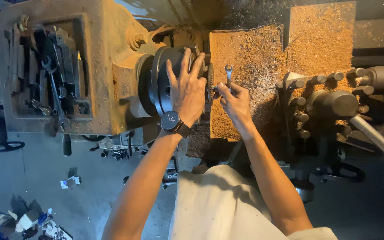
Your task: Adjusting and machining a metal gear using a metal lathe and hand tools.
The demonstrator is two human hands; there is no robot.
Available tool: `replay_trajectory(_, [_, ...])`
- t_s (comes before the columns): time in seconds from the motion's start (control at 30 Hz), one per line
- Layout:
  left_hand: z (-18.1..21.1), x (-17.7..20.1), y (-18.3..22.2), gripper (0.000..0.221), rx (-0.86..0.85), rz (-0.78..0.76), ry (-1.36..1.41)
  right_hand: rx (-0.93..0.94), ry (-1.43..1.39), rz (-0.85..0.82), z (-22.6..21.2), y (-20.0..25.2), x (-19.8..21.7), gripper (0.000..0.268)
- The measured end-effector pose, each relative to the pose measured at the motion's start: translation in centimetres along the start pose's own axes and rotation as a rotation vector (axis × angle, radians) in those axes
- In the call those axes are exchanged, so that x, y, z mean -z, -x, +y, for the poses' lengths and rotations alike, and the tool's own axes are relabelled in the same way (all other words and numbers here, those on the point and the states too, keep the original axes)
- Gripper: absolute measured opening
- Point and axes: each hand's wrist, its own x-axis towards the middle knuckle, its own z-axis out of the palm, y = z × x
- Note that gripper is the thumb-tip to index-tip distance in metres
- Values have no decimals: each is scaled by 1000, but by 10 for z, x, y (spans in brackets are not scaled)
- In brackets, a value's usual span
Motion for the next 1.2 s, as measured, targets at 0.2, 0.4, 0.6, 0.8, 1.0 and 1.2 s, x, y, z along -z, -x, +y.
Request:
replay_trajectory(0.2, [4,6,-2,12,14,-8,1,2,27,25,-3,0,-1,30])
replay_trajectory(0.4, [6,6,-3,9,33,-3,-4,34,65,23,-3,-1,0,31])
replay_trajectory(0.6, [7,0,-3,9,46,-4,-33,27,38,25,0,-2,0,30])
replay_trajectory(0.8, [5,5,-3,14,26,0,13,23,19,32,8,-4,1,31])
replay_trajectory(1.0, [4,6,-3,14,31,2,22,27,-61,13,8,-3,-1,29])
replay_trajectory(1.2, [2,2,-2,14,19,14,11,38,-1,23,5,-3,0,31])
